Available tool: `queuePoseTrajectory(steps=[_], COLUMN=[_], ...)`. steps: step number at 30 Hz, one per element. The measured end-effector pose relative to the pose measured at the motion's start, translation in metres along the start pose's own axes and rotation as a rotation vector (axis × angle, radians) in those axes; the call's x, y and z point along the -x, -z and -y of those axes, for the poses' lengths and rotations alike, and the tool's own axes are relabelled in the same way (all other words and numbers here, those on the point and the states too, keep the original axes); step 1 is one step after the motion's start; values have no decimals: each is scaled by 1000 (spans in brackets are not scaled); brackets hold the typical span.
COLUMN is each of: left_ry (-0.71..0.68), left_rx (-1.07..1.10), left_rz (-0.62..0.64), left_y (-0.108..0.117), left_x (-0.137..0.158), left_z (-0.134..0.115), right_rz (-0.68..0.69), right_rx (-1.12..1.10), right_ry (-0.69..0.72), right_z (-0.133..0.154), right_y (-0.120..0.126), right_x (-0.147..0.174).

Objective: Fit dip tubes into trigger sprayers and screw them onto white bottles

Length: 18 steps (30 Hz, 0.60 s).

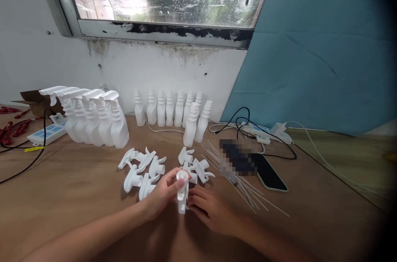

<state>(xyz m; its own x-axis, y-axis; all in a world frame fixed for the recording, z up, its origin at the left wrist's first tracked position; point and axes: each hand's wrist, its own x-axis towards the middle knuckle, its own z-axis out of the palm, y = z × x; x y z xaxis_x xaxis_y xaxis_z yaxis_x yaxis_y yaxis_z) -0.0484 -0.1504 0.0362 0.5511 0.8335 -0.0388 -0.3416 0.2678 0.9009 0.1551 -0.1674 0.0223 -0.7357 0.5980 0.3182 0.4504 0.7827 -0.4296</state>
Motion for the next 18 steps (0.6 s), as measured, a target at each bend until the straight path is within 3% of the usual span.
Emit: queuePoseTrajectory(steps=[5,10,14,18], left_ry=[-24,-1,16,-4], left_rx=[-117,-214,-240,-259], left_rz=[31,14,76,97], left_y=[8,2,0,1], left_x=[-1,-2,-3,-4], left_z=[22,18,19,23], right_rz=[-43,-430,-644,-561], right_rx=[-201,-237,-226,-153], right_ry=[-155,-292,-157,90], right_z=[-8,-11,1,6], right_y=[-4,0,6,5], right_x=[8,5,-1,-2])
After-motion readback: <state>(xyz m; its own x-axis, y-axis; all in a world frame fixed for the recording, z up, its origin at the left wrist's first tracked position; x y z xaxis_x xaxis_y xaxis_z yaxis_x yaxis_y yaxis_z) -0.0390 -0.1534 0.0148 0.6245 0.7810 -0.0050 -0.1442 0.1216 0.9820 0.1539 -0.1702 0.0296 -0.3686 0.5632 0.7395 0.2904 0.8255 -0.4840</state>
